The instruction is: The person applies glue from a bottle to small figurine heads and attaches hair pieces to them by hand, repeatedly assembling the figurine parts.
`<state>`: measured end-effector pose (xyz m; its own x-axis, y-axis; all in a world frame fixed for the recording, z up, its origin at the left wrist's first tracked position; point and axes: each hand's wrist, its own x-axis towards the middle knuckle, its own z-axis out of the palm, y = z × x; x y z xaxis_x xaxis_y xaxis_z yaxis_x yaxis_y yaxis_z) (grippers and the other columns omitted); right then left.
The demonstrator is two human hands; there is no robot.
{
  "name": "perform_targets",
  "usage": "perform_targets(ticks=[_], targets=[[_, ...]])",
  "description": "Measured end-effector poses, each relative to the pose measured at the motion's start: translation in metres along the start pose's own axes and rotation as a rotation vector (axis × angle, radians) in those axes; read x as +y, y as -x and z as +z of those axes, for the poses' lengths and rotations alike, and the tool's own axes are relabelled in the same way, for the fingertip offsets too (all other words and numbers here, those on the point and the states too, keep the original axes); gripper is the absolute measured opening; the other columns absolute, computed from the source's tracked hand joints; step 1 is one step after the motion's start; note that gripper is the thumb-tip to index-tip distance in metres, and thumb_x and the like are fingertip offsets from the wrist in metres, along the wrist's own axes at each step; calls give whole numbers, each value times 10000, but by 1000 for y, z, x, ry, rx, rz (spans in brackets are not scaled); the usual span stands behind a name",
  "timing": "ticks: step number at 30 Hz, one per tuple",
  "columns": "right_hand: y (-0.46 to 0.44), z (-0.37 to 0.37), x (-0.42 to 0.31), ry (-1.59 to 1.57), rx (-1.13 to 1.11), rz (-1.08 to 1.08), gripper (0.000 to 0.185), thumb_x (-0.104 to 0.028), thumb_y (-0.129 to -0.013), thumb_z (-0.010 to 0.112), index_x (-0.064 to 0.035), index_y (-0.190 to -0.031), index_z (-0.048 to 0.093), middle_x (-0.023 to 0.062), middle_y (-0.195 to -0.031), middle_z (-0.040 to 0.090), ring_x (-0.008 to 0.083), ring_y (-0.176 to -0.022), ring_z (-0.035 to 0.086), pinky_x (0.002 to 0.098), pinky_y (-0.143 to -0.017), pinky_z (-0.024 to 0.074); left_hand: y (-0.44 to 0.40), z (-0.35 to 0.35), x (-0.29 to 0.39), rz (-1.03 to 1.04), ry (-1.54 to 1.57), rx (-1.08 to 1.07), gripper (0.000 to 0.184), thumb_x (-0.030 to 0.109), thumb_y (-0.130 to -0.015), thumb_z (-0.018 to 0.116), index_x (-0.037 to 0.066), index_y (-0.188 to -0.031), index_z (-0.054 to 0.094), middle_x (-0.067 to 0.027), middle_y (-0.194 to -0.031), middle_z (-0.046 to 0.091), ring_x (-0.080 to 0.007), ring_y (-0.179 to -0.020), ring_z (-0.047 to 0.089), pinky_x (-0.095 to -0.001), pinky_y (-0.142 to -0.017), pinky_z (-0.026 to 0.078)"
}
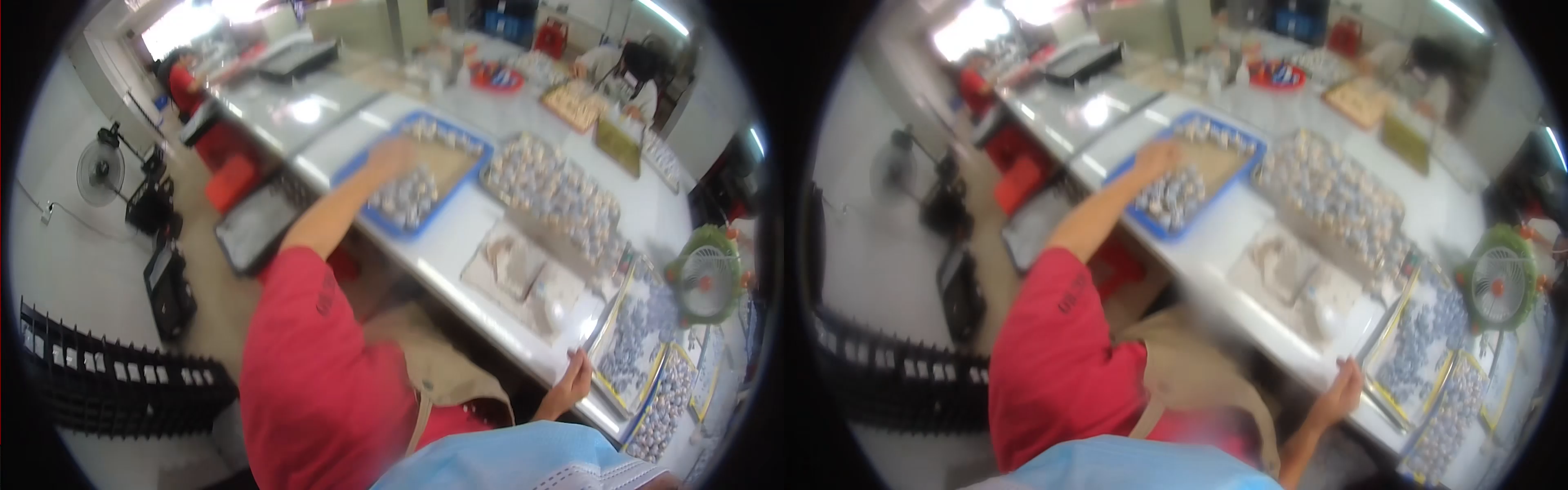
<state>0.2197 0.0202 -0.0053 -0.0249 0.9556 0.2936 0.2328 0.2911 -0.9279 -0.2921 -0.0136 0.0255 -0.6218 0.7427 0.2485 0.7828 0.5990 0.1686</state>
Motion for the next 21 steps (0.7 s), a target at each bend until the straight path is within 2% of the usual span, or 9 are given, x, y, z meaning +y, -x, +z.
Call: perform_targets(ticks=[1,2,4,8,10,11,13,16,21], targets=[[3,-6,-5,13,45,-22,215,-112,-899,473,45,-1008,573,121,-854,621,172,-779,576,277,-731,451,-8,14,-13,42,110,154,245,345,-749,565,123,-815,643,-122,-794,631,-324,-754,591,-432,-669,461],[7,-6,-4,17,73,-23,214,-114,-897,475,45,-1000,576,117,-835,620,174,-766,575,279,-724,450,-14,17,-21,30,97,68,244,344,-756,558,120,-806,640,-121,-789,631,-324,-756,594,-432,-667,463],[5,-5,3,30,135,-65,213,-115,-894,476,45,-991,578,114,-815,618,175,-752,574,282,-717,449,-20,15,-26,-5,74,23,262,351,-752,558,101,-770,635,-131,-755,629,-317,-749,598,-431,-662,466],[6,13,16,103,220,-154,224,-130,-894,477,40,-1000,576,117,-811,615,180,-742,573,282,-703,449,-46,12,-47,-35,121,8,221,269,-768,550,82,-860,624,-140,-794,613,-321,-779,595,-424,-678,470],[7,20,12,139,224,-159,230,-138,-894,478,38,-1005,575,118,-809,614,182,-737,572,282,-695,449,-67,25,-54,51,168,297,203,146,-782,522,64,-956,585,-156,-891,574,-328,-854,578,-414,-725,470],[6,22,11,162,220,-160,232,-142,-894,478,37,-1007,574,119,-808,613,183,-734,572,282,-691,449,-73,29,-54,36,175,292,203,146,-782,522,64,-956,585,-156,-891,574,-328,-854,578,-414,-725,470],[4,35,3,214,204,-153,238,-149,-894,478,35,-1012,573,121,-806,612,186,-729,571,283,-684,449,-92,33,-62,36,145,234,198,47,-783,487,51,-971,549,-167,-966,527,-336,-923,552,-412,-764,461],[-2,51,0,278,182,-115,247,-161,-894,479,32,-1018,571,123,-803,610,190,-722,570,283,-673,449,-111,37,-67,46,97,105,166,35,-776,491,30,-936,536,-190,-978,520,-335,-942,544,-413,-779,457],[-7,68,-2,350,148,-31,262,-179,-894,480,27,-1029,567,127,-798,606,196,-709,568,283,-654,449,-121,42,-72,67,90,41,192,40,-781,477,8,-966,512,-209,-984,506,-359,-921,546,-425,-765,459]])
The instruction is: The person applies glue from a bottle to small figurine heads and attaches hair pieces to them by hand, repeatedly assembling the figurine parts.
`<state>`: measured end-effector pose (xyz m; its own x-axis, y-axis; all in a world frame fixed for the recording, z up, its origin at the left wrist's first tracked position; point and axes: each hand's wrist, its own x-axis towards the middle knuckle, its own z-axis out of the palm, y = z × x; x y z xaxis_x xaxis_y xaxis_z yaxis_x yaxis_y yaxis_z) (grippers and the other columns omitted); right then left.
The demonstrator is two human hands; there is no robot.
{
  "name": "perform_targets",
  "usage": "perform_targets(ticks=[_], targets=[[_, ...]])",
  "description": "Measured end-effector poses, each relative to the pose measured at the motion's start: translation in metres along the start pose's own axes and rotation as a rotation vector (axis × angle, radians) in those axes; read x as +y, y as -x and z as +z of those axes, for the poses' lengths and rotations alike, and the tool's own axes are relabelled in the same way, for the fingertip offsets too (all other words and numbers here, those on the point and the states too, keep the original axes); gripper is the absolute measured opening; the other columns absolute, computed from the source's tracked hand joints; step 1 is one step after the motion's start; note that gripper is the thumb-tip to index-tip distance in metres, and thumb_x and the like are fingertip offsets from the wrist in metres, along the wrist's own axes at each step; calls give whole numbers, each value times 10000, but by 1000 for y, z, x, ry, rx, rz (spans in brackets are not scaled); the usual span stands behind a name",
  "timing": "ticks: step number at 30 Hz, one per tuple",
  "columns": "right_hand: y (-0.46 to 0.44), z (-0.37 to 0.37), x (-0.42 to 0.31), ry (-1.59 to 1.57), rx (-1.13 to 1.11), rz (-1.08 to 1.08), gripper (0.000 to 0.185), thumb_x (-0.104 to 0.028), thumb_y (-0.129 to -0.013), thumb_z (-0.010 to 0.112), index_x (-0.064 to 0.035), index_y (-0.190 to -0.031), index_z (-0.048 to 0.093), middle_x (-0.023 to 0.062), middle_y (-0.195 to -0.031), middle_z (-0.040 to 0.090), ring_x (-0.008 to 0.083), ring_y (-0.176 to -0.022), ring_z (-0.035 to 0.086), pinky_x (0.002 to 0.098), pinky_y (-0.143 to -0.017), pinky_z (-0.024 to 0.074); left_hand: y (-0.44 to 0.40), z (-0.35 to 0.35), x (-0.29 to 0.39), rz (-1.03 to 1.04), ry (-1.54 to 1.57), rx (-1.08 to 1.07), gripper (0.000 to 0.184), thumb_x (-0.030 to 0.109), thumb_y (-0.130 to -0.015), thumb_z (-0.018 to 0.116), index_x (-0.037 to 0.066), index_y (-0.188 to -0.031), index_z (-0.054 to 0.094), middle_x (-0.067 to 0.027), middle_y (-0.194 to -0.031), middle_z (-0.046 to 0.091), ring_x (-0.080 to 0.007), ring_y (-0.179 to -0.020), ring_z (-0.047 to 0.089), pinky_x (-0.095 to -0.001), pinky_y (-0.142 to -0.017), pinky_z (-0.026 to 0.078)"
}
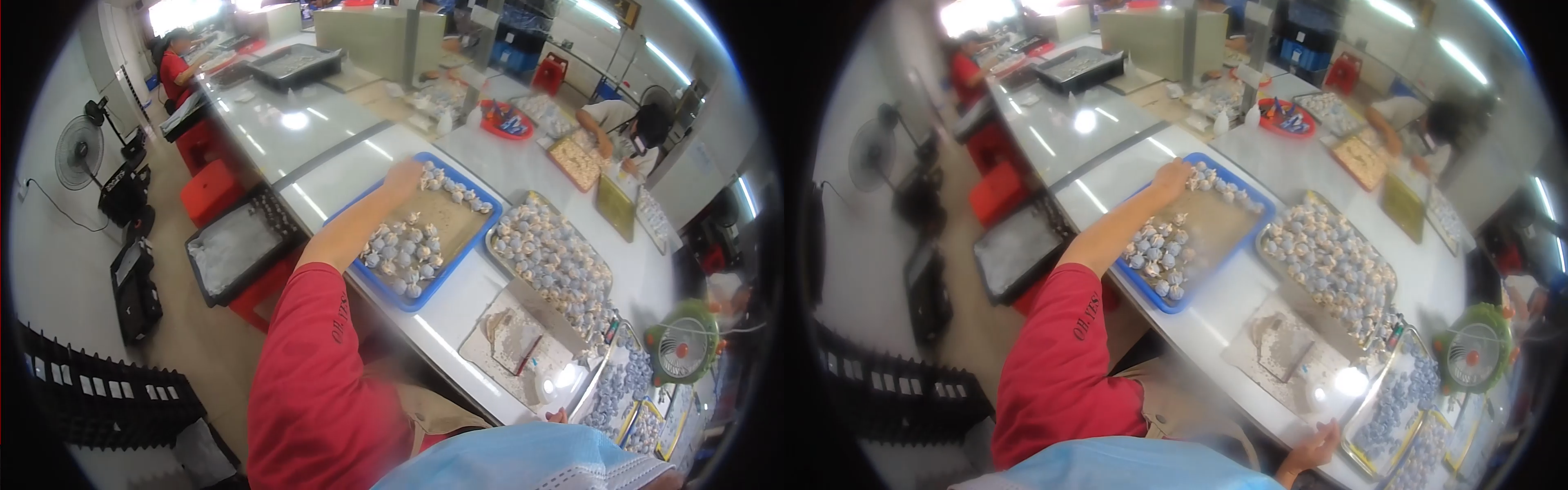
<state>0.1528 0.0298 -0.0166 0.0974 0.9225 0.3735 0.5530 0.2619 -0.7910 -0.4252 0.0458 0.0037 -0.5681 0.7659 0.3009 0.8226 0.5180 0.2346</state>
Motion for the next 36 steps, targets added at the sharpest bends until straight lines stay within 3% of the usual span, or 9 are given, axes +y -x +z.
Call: perform_targets(ticks=[4,10,14,18,21,22,23,32,36], targets=[[4,1,26,5,27,38,277,-195,-896,476,22,-1044,565,123,-793,603,194,-708,562,284,-652,447,2,3,0,-92,42,-4,203,50,-777,480,22,-974,518,-216,-1014,488,-374,-885,546,-443,-751,456],[-10,5,9,-6,-34,37,272,-187,-901,472,18,-1050,571,124,-862,600,196,-790,558,288,-718,442,49,-24,54,205,595,514,187,31,-711,608,34,-897,589,-143,-942,533,-290,-759,577,-358,-703,478],[-31,15,15,-179,3,-26,277,-153,-891,488,46,-1073,553,145,-1009,579,206,-911,552,302,-808,441,149,-64,139,-27,1386,-279,192,68,-788,617,36,-970,566,-86,-930,563,-111,-666,574,-246,-587,471],[-52,19,29,-219,-187,-37,315,-133,-904,459,35,-1169,491,125,-1127,550,184,-1024,516,281,-893,393,215,-42,206,-56,1419,-838,266,85,-827,590,32,-1080,530,-84,-973,566,-94,-713,572,-241,-622,475],[-64,14,9,-40,-235,-16,209,-100,-849,537,-40,-1037,609,70,-983,630,147,-890,571,262,-770,440,250,-12,248,-129,1754,-1016,338,70,-830,581,22,-1153,494,-95,-1021,563,-111,-755,582,-238,-680,477],[-69,15,20,-15,-214,-182,189,-112,-850,543,-49,-1008,625,67,-957,640,142,-854,579,259,-733,441,253,-17,258,-232,1795,-1055,330,49,-834,564,16,-1154,493,-90,-1028,568,-130,-786,592,-238,-696,476],[-69,12,13,15,-238,-102,186,-123,-850,550,-49,-1001,629,81,-957,639,149,-845,581,263,-734,441,256,-18,267,-329,1824,-1075,322,29,-838,548,10,-1154,492,-86,-1035,574,-149,-817,603,-238,-713,476],[-77,14,17,220,-493,-254,320,-211,-772,645,-55,-1050,608,98,-1003,613,149,-852,549,263,-761,413,267,-3,273,-342,1793,-1031,353,72,-828,592,-4,-1155,483,-112,-1079,561,-154,-890,575,-239,-767,456],[-64,16,0,275,-572,-149,339,-217,-734,676,-29,-1007,607,104,-946,612,145,-848,550,247,-766,410,267,-2,271,-402,1792,-1017,355,64,-822,596,-13,-1150,484,-112,-1080,561,-152,-893,566,-241,-783,448]])
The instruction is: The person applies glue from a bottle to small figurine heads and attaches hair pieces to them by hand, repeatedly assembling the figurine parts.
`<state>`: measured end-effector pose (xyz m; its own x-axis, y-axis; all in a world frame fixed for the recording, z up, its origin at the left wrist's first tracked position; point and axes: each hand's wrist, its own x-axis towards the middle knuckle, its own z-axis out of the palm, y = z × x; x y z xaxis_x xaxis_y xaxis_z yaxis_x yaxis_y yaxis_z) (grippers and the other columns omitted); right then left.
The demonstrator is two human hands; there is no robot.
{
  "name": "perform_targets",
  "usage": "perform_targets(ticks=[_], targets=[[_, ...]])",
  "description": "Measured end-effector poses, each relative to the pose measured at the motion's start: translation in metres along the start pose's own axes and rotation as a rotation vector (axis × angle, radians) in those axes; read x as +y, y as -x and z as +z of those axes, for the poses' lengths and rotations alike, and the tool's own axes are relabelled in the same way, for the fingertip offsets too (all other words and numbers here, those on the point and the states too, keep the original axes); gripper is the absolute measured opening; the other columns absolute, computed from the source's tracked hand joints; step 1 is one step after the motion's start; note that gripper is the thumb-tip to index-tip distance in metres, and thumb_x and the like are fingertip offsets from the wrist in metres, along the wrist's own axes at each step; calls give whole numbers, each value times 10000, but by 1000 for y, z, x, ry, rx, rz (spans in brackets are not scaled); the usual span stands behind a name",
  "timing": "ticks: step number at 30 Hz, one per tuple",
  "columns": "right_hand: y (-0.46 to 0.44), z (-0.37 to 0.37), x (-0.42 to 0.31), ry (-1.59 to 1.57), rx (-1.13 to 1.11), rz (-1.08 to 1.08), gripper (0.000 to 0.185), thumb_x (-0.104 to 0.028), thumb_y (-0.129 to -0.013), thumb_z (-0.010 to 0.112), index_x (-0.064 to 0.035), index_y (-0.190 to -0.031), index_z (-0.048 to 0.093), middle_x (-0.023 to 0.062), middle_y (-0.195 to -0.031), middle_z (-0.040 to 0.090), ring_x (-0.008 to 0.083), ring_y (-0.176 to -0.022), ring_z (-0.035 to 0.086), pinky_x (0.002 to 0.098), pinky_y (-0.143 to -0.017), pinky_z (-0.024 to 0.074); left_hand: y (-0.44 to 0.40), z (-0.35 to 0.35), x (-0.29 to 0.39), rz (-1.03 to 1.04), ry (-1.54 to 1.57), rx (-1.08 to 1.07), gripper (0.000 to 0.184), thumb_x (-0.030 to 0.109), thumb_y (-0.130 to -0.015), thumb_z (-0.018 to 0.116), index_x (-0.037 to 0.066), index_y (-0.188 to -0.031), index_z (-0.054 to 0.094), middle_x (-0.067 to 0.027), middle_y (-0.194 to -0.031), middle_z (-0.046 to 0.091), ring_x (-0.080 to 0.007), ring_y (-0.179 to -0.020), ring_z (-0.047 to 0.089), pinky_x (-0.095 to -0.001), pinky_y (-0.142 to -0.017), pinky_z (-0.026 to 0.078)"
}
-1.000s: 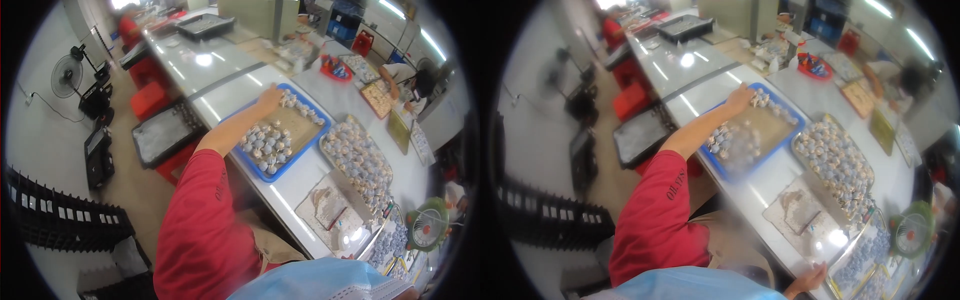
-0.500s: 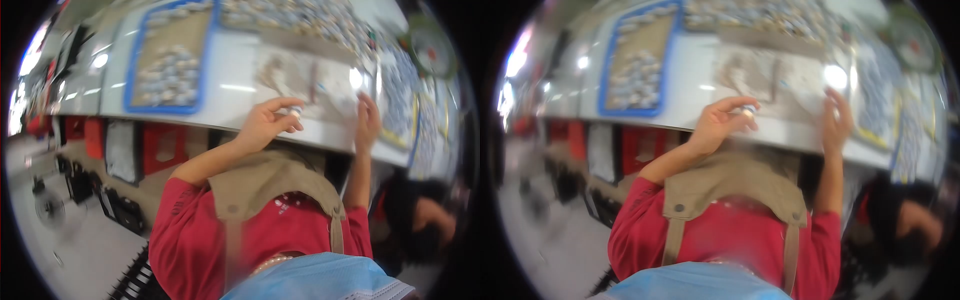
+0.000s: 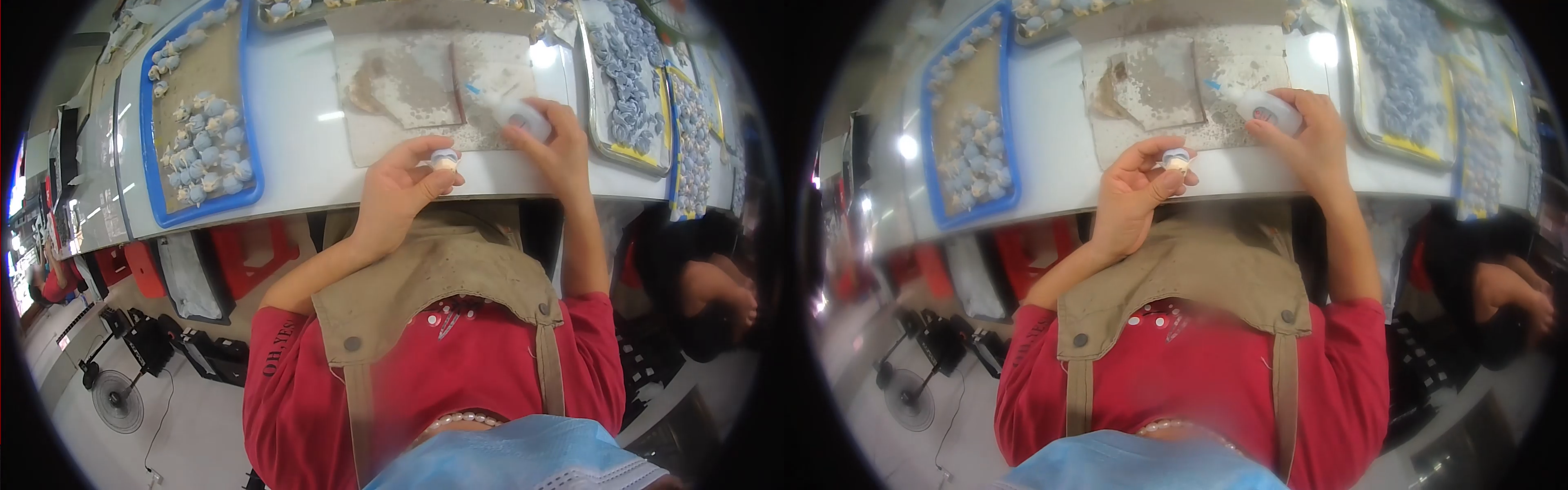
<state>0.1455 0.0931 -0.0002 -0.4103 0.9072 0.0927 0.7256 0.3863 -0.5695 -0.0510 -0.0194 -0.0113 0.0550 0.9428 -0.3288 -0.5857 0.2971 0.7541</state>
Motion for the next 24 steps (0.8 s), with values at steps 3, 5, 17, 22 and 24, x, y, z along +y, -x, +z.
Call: perform_targets(ticks=[3,5,17,22,24], targets=[[8,10,-7,-117,-16,211,332,-217,-732,679,-7,-975,596,86,-921,605,119,-829,538,229,-744,411,-2,-2,-3,37,-17,33,346,56,-820,597,-14,-1142,491,-109,-1075,563,-146,-876,566,-239,-774,448],[13,7,-13,-435,8,382,269,-166,-731,683,-20,-939,593,71,-901,590,99,-791,533,220,-691,430,-2,-1,-1,38,-6,21,354,50,-816,602,-12,-1146,489,-104,-1069,565,-134,-869,567,-230,-759,453],[56,-29,-27,-263,95,-74,256,-87,-625,705,-1,-836,588,51,-776,476,164,-724,460,241,-659,372,3,6,-6,21,-126,52,340,-3,-789,623,-10,-1111,513,-67,-919,581,-104,-817,556,-220,-716,461],[57,-30,-35,-171,144,-152,305,-77,-567,751,-9,-819,593,59,-720,470,189,-695,439,263,-637,374,6,4,-10,49,-177,40,376,-13,-795,614,-26,-1150,487,-84,-959,588,-91,-829,550,-207,-736,462],[56,-32,-43,-145,153,-170,311,-75,-556,759,-9,-812,595,61,-700,468,194,-689,436,264,-632,374,11,4,-5,50,-174,37,376,-13,-795,615,-26,-1149,487,-82,-963,587,-91,-831,551,-209,-740,463]])
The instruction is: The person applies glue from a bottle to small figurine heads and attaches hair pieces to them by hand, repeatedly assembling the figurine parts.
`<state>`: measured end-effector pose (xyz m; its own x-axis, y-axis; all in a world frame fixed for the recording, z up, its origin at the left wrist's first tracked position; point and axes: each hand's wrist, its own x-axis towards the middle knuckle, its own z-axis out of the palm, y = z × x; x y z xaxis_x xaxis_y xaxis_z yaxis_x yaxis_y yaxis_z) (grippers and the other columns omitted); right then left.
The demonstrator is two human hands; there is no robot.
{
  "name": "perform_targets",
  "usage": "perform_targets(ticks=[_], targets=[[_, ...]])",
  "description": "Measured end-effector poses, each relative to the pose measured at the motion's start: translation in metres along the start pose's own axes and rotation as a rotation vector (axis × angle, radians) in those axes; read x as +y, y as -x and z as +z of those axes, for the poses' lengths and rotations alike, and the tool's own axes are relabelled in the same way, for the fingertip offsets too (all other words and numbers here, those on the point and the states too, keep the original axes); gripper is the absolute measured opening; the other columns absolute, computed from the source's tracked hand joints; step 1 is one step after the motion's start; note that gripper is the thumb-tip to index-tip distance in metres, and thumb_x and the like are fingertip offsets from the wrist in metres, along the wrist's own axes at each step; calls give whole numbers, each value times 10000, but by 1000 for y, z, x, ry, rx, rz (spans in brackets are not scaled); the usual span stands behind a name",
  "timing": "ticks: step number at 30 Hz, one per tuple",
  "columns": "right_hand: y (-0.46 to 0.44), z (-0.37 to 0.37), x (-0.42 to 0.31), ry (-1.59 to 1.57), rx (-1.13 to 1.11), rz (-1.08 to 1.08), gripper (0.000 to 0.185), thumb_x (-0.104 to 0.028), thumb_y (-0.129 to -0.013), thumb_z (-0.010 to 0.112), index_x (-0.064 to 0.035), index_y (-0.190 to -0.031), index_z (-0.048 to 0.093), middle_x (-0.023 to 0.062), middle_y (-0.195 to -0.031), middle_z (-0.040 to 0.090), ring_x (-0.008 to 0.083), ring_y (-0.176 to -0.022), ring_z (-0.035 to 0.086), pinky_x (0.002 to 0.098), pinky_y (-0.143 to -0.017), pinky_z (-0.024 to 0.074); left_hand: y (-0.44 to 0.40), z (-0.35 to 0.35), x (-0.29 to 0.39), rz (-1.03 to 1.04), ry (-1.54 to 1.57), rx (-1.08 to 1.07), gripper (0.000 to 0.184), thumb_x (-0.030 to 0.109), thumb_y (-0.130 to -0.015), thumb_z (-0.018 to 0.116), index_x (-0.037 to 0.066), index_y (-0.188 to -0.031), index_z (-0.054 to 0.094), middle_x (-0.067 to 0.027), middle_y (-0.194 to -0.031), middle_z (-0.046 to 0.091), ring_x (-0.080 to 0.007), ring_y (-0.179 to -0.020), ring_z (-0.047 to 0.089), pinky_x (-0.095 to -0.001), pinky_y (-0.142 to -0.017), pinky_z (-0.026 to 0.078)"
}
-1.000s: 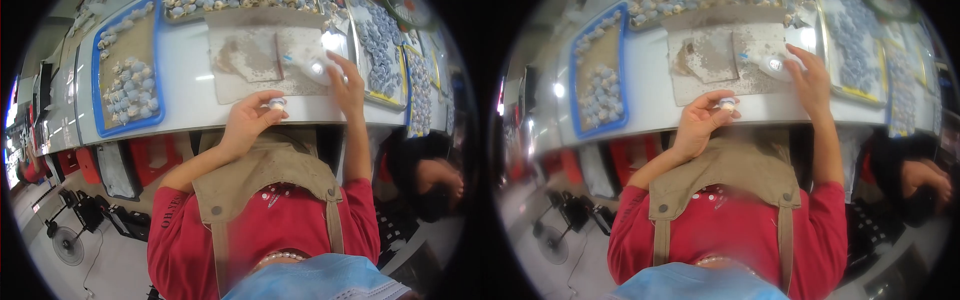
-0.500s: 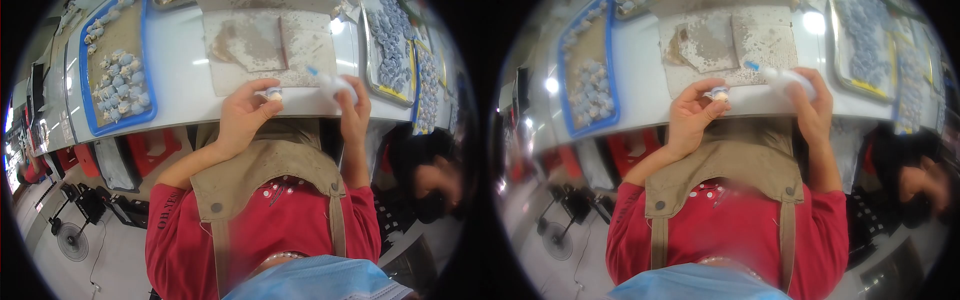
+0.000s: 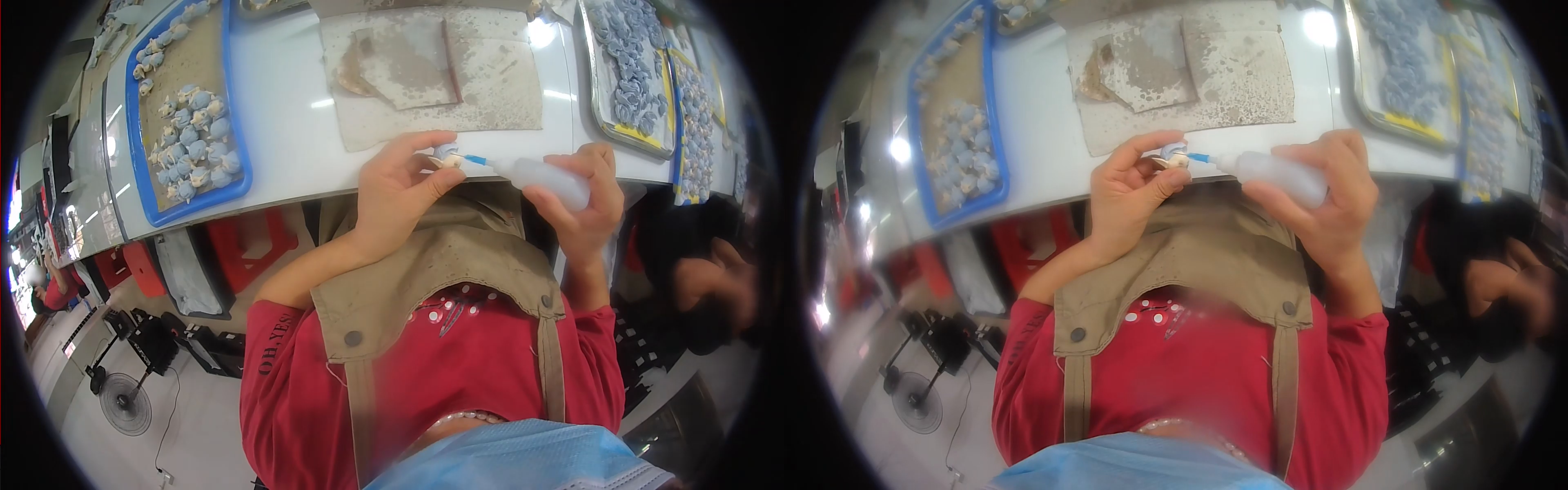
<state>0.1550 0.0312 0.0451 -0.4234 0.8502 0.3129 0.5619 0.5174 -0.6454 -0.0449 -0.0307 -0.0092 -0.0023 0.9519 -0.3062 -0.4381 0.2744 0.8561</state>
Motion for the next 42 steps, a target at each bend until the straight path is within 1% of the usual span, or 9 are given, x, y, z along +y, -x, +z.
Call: perform_targets(ticks=[2,5,9,12,14,30,33,38,42], targets=[[-3,2,-4,30,16,-28,329,-112,-519,812,-20,-757,605,61,-664,523,217,-648,462,295,-566,391,1,-1,1,-5,-4,-13,373,-11,-796,615,-26,-1146,488,-81,-966,587,-92,-837,551,-213,-744,464],[-3,4,-6,43,2,-28,319,-109,-522,811,-23,-749,605,57,-668,533,216,-646,464,296,-561,391,2,-4,-2,12,-11,-8,369,-10,-796,615,-27,-1143,490,-80,-973,586,-92,-840,551,-215,-743,465],[-3,6,-6,40,8,-33,317,-109,-526,810,-21,-750,604,60,-679,541,217,-645,466,298,-562,394,2,-5,-2,20,-15,-8,370,-10,-797,613,-29,-1144,488,-84,-982,585,-94,-829,555,-213,-732,465],[-1,2,-1,19,-9,-10,294,-72,-569,755,-8,-808,598,59,-690,459,195,-679,437,262,-624,374,2,-4,2,-43,13,-7,365,5,-803,610,-29,-1143,484,-96,-991,588,-112,-823,572,-213,-717,468],[-1,1,1,11,43,25,304,-97,-543,799,-14,-760,604,59,-672,542,211,-649,469,295,-569,394,0,-2,2,-50,93,-6,353,32,-814,604,-29,-1139,481,-111,-1012,585,-137,-827,589,-216,-700,469],[-6,-4,12,0,21,55,276,-86,-563,785,-9,-763,612,61,-672,541,204,-644,471,288,-576,392,-11,5,1,-68,162,-21,331,84,-832,592,-15,-1129,487,-118,-1054,570,-160,-839,590,-216,-689,471],[-6,3,14,-33,17,129,256,-88,-601,764,-11,-789,609,62,-704,550,188,-671,502,274,-604,410,-11,0,2,-122,202,-3,323,99,-840,583,-7,-1130,488,-114,-1055,573,-148,-843,586,-200,-681,474],[-26,31,32,-329,127,501,197,-131,-723,685,0,-844,602,79,-775,567,168,-748,558,260,-683,436,-12,-12,4,-185,304,11,322,129,-861,558,-1,-1144,479,-126,-1070,566,-128,-840,573,-171,-665,470],[-61,57,65,-229,170,410,203,-180,-740,675,-19,-852,625,111,-792,591,195,-778,555,281,-720,427,-20,-11,5,-220,409,-78,293,122,-874,536,19,-1143,486,-97,-1061,567,-135,-847,572,-195,-684,465]])
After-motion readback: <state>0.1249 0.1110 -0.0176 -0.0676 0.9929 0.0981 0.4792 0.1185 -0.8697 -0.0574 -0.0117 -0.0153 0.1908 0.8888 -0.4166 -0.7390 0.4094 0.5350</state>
